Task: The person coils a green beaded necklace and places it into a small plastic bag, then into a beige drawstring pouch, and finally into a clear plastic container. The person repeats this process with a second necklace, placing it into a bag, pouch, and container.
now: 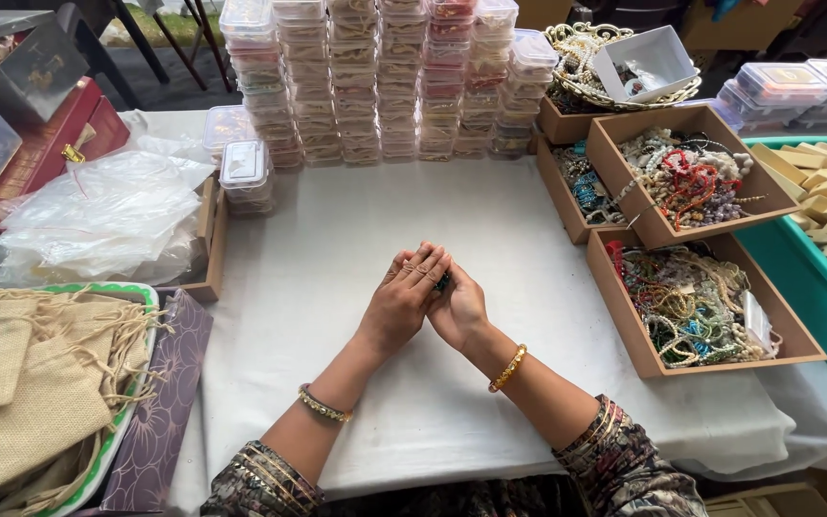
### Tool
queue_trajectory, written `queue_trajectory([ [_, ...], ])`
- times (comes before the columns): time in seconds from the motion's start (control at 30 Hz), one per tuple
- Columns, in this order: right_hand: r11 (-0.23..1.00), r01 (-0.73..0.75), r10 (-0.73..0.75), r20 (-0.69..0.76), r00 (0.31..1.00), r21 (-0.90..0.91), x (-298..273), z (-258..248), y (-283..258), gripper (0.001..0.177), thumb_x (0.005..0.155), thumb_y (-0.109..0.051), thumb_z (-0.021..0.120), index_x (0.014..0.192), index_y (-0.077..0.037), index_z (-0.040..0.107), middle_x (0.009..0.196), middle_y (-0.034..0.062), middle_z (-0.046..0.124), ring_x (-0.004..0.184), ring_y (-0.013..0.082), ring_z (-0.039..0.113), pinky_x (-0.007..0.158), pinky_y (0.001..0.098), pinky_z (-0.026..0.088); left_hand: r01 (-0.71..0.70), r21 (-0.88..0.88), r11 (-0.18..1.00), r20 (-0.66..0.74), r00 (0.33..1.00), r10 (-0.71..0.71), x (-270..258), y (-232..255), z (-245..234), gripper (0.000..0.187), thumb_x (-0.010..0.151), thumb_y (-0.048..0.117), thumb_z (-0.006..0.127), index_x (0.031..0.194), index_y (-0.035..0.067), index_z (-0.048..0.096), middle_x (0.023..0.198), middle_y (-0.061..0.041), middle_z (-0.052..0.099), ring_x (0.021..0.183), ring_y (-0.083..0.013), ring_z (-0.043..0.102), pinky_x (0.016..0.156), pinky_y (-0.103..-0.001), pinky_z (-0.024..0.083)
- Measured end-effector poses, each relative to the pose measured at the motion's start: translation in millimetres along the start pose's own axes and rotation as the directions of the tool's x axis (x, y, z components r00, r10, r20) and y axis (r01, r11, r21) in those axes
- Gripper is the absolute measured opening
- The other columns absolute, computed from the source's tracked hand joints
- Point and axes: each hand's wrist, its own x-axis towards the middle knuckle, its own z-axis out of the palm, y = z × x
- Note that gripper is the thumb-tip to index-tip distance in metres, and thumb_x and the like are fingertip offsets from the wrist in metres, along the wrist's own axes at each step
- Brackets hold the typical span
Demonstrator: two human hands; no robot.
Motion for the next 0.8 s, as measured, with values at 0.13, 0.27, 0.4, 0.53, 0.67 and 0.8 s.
queue_trajectory([
  [0.13, 0.999, -0.021, 0.021, -0.006, 1.0, 0.025, -1.7, 6.8, -0.2, 0.049, 0.109, -0.032, 0.029, 0.136, 0.003, 0.05, 0.137, 0.0168, 0.06, 0.131, 0.0233, 0.056, 0.115, 0.0365, 0.044, 0.044, 0.045, 0.998, 0.002, 0.999, -0.045, 2.3, 6.1, 0.7, 0.048, 0.106, 0.011, 0.051, 0.154, 0.013, 0.047, 0.16, -0.004, 0.046, 0.154, -0.0176, 0.035, 0.131, -0.041, 0.022],
  [0.27, 0.999, -0.047, 0.046, -0.086, 0.995, -0.014, -2.7, 9.7, 0.1, 0.051, 0.11, -0.036, 0.025, 0.14, 0.0, 0.045, 0.138, 0.0173, 0.055, 0.132, 0.0262, 0.054, 0.115, 0.0403, 0.044, 0.095, -0.057, 0.994, 0.07, 0.993, -0.091, 2.9, 13.6, 3.7, 0.055, 0.101, 0.012, 0.044, 0.155, 0.0, 0.042, 0.161, -0.015, 0.04, 0.154, -0.0269, 0.028, 0.126, -0.045, 0.017],
  [0.4, 0.998, -0.057, 0.061, -0.108, 0.992, 0.04, -0.6, 4.8, 5.1, 0.055, 0.108, -0.039, 0.02, 0.147, -0.004, 0.038, 0.145, 0.0181, 0.051, 0.135, 0.0282, 0.052, 0.116, 0.0428, 0.044, 0.224, -0.111, 0.968, 0.088, 0.973, -0.215, 2.3, 20.4, 11.1, 0.049, 0.106, 0.02, 0.044, 0.153, 0.004, 0.046, 0.161, -0.011, 0.042, 0.155, -0.0257, 0.027, 0.127, -0.045, 0.014],
  [0.53, 0.997, -0.042, 0.037, -0.076, 0.996, -0.069, 7.4, -9.8, 12.1, 0.055, 0.11, -0.035, 0.02, 0.152, -0.004, 0.035, 0.152, 0.0141, 0.048, 0.14, 0.0246, 0.05, 0.119, 0.0411, 0.042, 0.246, -0.073, 0.967, -0.018, 0.969, -0.248, -0.8, 18.1, 15.8, 0.045, 0.106, 0.023, 0.044, 0.148, 0.009, 0.052, 0.164, -0.011, 0.041, 0.157, -0.0261, 0.028, 0.129, -0.044, 0.013],
  [0.67, 0.995, -0.056, 0.054, -0.025, 0.998, -0.088, 0.1, 0.9, 6.7, 0.048, 0.108, -0.024, 0.03, 0.152, -0.005, 0.034, 0.145, 0.0205, 0.051, 0.133, 0.0302, 0.054, 0.113, 0.0432, 0.048, 0.244, -0.041, 0.969, -0.013, 0.97, -0.245, -2.6, 19.8, 13.1, 0.06, 0.107, 0.02, 0.043, 0.163, 0.009, 0.027, 0.168, -0.007, 0.038, 0.162, -0.0215, 0.015, 0.129, -0.053, -0.004],
  [0.8, 0.984, -0.072, 0.061, -0.075, 0.995, -0.166, 13.4, -15.2, 7.6, 0.042, 0.107, -0.016, 0.038, 0.148, -0.007, 0.041, 0.138, 0.0166, 0.056, 0.124, 0.0268, 0.06, 0.105, 0.0426, 0.054, 0.272, -0.209, 0.939, 0.176, 0.955, -0.238, -0.5, -3.2, 20.9, 0.097, 0.088, 0.026, 0.064, 0.166, 0.014, 0.009, 0.175, -0.016, 0.016, 0.159, -0.0248, -0.007, 0.118, -0.056, -0.015],
])
